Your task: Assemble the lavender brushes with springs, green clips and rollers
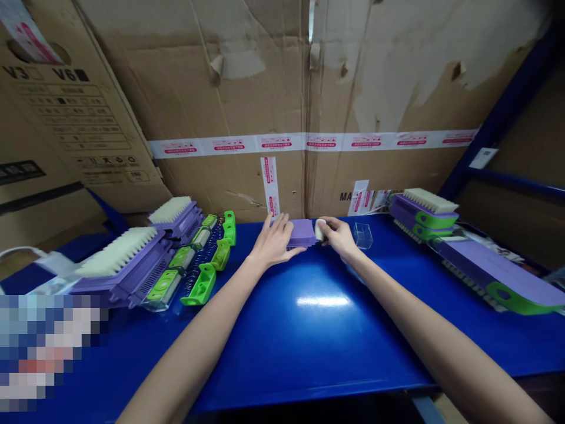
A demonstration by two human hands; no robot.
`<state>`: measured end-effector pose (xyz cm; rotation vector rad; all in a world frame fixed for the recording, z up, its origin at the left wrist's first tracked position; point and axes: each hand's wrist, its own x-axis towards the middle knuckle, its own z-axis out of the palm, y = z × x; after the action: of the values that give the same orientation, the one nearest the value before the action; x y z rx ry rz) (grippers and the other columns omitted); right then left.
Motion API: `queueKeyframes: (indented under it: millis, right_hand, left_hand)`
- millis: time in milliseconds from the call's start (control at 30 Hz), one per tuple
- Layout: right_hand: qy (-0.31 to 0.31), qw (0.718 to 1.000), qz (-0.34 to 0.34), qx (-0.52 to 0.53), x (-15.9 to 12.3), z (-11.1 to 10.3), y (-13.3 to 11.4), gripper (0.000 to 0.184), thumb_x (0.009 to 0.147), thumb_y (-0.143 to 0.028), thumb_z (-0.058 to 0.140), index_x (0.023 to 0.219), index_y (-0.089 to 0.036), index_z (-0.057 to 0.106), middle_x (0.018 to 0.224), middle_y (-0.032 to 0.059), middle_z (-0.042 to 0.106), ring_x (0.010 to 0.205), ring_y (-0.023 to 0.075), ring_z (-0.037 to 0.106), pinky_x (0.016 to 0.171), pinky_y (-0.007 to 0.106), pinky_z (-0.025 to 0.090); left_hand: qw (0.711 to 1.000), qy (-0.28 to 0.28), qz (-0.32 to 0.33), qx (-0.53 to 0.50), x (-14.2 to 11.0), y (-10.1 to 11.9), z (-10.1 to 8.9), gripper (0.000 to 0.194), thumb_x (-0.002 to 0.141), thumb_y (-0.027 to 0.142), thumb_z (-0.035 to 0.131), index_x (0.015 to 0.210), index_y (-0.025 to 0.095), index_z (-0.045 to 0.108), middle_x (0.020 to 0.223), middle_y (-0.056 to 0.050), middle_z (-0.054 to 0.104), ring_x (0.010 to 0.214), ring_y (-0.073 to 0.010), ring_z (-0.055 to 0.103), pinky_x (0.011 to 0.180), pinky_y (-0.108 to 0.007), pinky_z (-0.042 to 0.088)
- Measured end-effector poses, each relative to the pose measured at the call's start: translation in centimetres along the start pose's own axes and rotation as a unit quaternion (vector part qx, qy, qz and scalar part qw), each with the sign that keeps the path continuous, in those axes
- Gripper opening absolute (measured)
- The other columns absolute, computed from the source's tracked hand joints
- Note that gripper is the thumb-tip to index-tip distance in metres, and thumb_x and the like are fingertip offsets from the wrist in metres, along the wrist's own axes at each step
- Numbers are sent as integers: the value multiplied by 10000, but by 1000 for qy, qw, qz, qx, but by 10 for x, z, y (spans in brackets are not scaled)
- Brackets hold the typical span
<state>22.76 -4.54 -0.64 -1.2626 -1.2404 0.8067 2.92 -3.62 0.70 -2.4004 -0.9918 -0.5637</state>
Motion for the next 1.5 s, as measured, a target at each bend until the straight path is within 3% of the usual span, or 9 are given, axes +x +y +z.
queueKeyframes:
  millis: [100,233,333,533,667,933,1133,1333,1500]
  right_hand:
    - [-1,1000,13,21,-1,3,-1,394,764,-405,581,1046,-133,618,839,62,647,577,116,549,390,204,465]
    - [-12,999,-2,30,-4,3,-5,386,762,-411,600,1041,-145,618,903,68,664,590,112,561,407,197,467]
    - [-24,999,-26,31,-7,5,-7,398,748,-386,625,1068,-152,607,973,76,664,642,128,586,444,216,493]
    - [-8,998,-10,56,-9,9,-9,396,722,-381,662,1048,-164,608,934,71,672,684,162,609,499,266,525]
    - [-22,999,-30,-5,-8,7,-9,413,759,-354,619,1120,-157,582,981,91,680,661,149,607,518,254,507]
    - [-10,976,-114,-184,-11,4,-14,498,798,-246,544,1287,-165,498,933,75,722,773,175,657,777,307,491]
    - [-4,960,-124,-250,-13,7,-19,491,804,-251,539,1288,-182,507,829,42,726,671,165,641,737,279,480]
    - [-2,969,-91,-230,-13,4,-20,545,790,-248,577,1324,-203,477,896,47,737,813,200,683,814,314,487]
    - [6,992,-73,-101,-17,11,-17,524,791,-405,592,1263,-184,535,1016,91,711,858,215,675,791,341,522]
  left_hand:
    - [1000,-19,-18,-10,1,1,0,612,802,585,532,1148,82,516,1237,-211,552,1180,-322,494,1064,-497,261]
    - [999,1,-33,-9,-2,-1,1,670,774,581,568,1236,104,478,1247,-202,515,1130,-338,480,980,-480,332]
    - [999,19,-39,5,-5,-3,5,702,789,554,564,1297,85,442,1253,-221,500,1135,-351,463,985,-491,319]
    - [998,47,-35,-5,-8,-4,13,698,829,527,522,1351,80,403,1275,-237,491,1186,-355,444,1023,-521,280]
    - [998,50,-37,15,-9,-3,15,702,839,514,515,1359,58,394,1282,-240,491,1188,-354,445,1036,-517,265]
    - [998,50,-41,20,-10,0,15,708,833,488,537,1379,68,372,1275,-236,498,1181,-352,458,1033,-519,265]
    - [998,51,-45,14,-11,0,15,684,832,435,545,1389,84,361,1270,-231,499,1178,-350,458,1029,-521,268]
    - [997,54,-57,7,-12,1,15,665,803,320,555,1397,95,358,1255,-218,498,1161,-345,462,1018,-518,279]
    - [994,77,-79,8,-13,-1,16,632,781,259,550,1371,97,394,1228,-207,496,1146,-335,460,1047,-530,254]
